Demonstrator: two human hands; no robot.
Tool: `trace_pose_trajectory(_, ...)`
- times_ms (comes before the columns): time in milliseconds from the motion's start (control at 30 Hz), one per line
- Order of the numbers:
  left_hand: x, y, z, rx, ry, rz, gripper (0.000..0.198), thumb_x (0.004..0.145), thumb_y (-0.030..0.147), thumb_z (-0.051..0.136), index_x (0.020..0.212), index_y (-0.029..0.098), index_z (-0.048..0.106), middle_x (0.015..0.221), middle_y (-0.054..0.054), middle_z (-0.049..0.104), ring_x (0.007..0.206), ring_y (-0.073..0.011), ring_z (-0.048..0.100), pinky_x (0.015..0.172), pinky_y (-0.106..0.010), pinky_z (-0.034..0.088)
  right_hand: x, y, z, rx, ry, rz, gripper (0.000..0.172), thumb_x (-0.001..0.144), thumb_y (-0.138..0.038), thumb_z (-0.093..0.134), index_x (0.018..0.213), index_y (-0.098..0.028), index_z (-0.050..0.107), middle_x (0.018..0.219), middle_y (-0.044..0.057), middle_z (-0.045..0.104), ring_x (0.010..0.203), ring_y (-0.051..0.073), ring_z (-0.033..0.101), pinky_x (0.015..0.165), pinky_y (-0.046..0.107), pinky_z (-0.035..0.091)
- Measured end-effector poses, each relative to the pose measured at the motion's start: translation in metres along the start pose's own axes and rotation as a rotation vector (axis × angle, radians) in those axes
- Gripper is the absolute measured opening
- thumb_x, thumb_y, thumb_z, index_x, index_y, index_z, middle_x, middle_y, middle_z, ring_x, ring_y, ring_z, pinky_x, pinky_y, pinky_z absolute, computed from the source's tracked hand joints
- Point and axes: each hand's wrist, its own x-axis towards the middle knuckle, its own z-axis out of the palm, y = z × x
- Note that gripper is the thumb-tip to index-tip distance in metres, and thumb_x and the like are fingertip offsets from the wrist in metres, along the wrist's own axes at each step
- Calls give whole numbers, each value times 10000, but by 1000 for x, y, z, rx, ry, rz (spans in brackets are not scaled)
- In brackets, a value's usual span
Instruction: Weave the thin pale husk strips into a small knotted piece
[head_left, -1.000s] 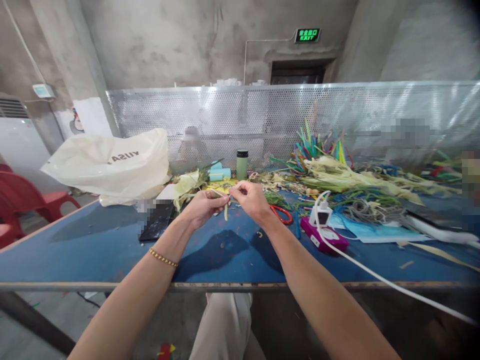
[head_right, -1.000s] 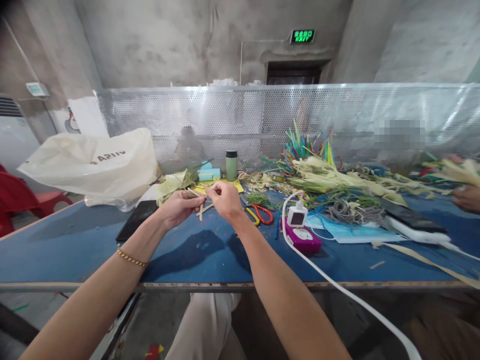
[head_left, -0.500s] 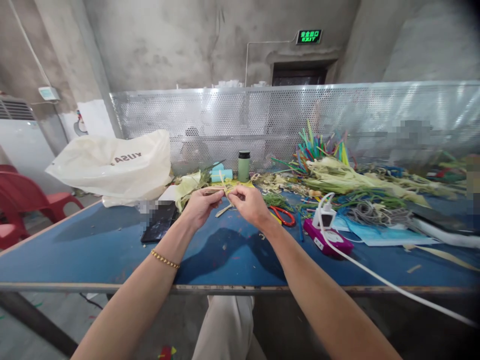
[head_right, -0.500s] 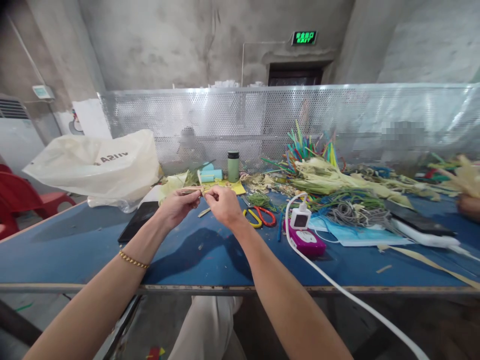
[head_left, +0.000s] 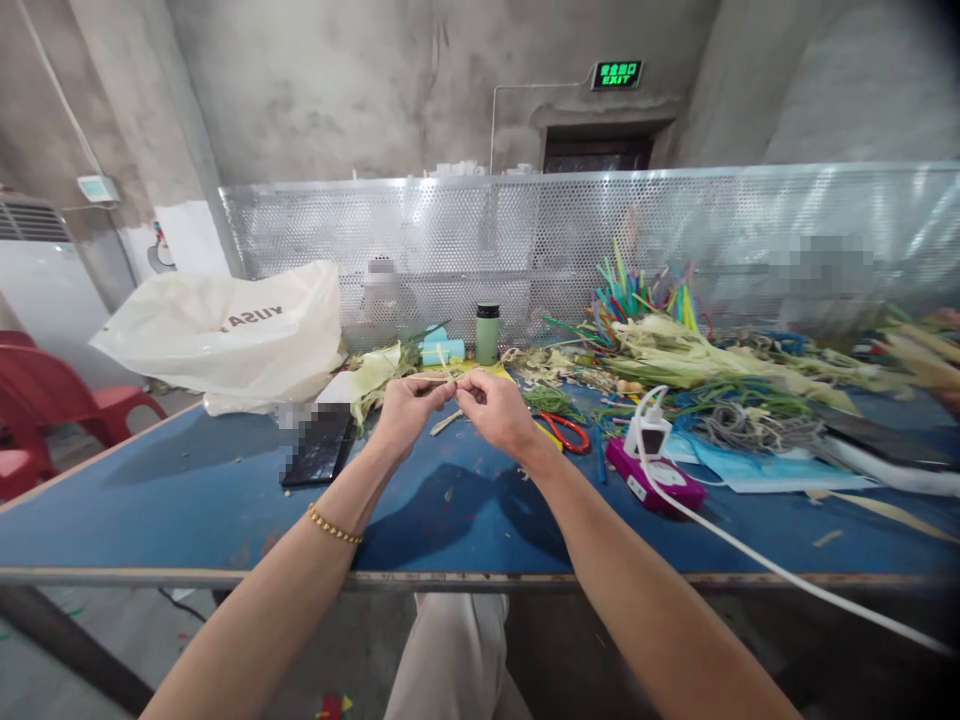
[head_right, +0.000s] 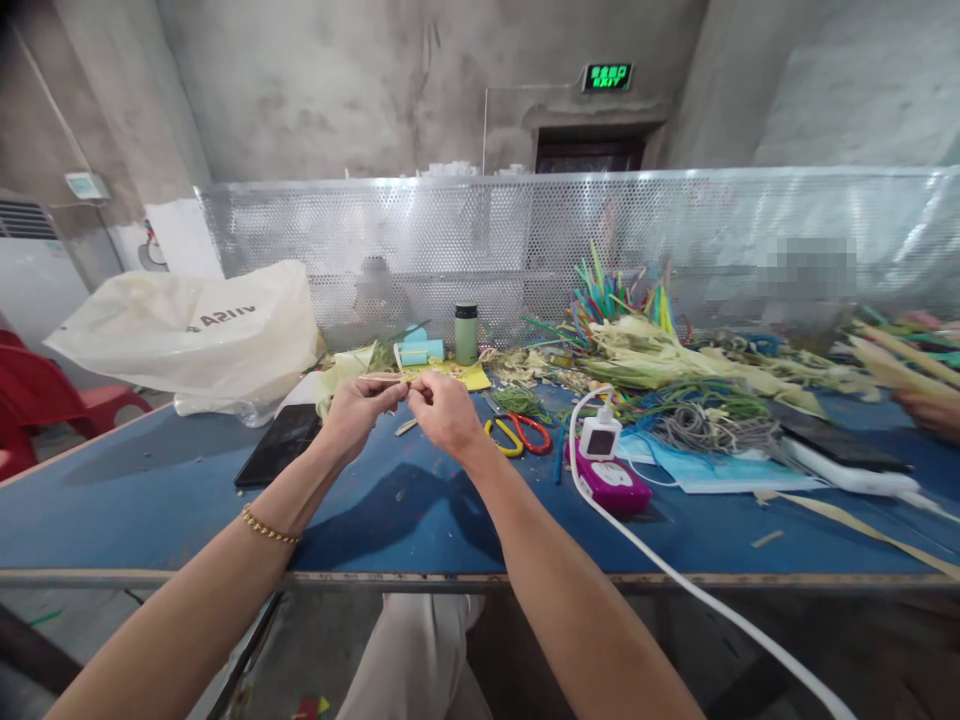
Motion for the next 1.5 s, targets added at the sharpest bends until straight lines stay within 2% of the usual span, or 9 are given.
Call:
trace_pose_trajectory(133, -2, -2, 2, -31, -25, -3, 235, 665, 312, 721, 565, 118, 635, 536, 16, 505, 523, -75, 373, 506, -234, 282, 0, -1, 2, -41, 5, -20, 144, 802, -181, 513, 664, -170, 553, 616, -6, 554, 574, 109, 448, 585, 228, 328)
trace_pose_trajectory(300, -1, -4, 2, -81, -36, -32, 275, 667, 317, 707, 524, 129, 566, 505, 26, 436, 519, -79, 347, 512, -246, 258, -1, -2, 2, -73, -2, -50, 133, 808, -168, 498, 678, -181, 517, 644, -1, 544, 602, 123, 457, 604, 236, 328)
trace_pose_trajectory(633, -2, -5, 2, -206, 5, -52, 219, 619, 277, 748, 609, 122, 594, 546, 29, 456, 533, -79, 372, 524, -241, 274, 0, 2, 2, -142, -29, -164, 164, 822, -142, 467, 666, -192, 451, 665, 5, 505, 638, 137, 439, 629, 250, 314)
trace_pose_trajectory(867, -1, -7, -1, -224, 46, -92, 228, 603, 282, 771, 689, 115, 642, 554, 28, 488, 527, -76, 389, 528, -234, 290, -1, 1, 3, -144, -54, -165, 169, 836, -142, 464, 676, -192, 445, 679, 9, 512, 656, 140, 452, 641, 252, 321)
trace_pose_trajectory(1000, 1, -8, -5, -167, -37, -65, 213, 648, 298, 753, 659, 117, 641, 570, 18, 505, 538, -77, 406, 538, -235, 307, -1, 2, 0, -143, -78, -150, 166, 849, -165, 488, 685, -188, 476, 684, 4, 528, 653, 134, 456, 629, 246, 321)
trace_pose_trajectory(1100, 2, -6, -7, -112, -41, -42, 223, 645, 311, 763, 719, 119, 679, 594, 15, 537, 549, -78, 421, 553, -237, 326, 1, 2, -9, -153, 58, -133, 208, 872, -238, 507, 672, -183, 504, 678, 6, 522, 631, 129, 444, 617, 248, 324)
trace_pose_trajectory(1200, 1, -2, -5, -77, -36, -39, 287, 629, 321, 777, 821, 115, 717, 603, 11, 562, 554, -81, 428, 562, -242, 341, 4, 3, -17, -140, 217, -141, 168, 883, -232, 494, 758, -166, 585, 773, 37, 569, 671, 132, 482, 653, 253, 354)
trace_pose_trajectory(1333, 1, -1, -5, -108, -59, -41, 289, 637, 322, 774, 821, 105, 724, 579, 12, 548, 555, -84, 427, 554, -244, 337, 4, 3, -16, -62, 43, -88, 123, 842, -191, 539, 767, -166, 633, 726, 23, 617, 655, 131, 526, 642, 246, 370)
trace_pose_trajectory(1500, 2, -1, -6, -155, -65, -49, 284, 628, 315, 785, 818, 114, 720, 647, -10, 598, 569, -83, 446, 550, -239, 345, 2, 0, -9, -44, 41, -26, 122, 812, -204, 585, 699, -166, 615, 639, 6, 613, 612, 125, 522, 617, 239, 365)
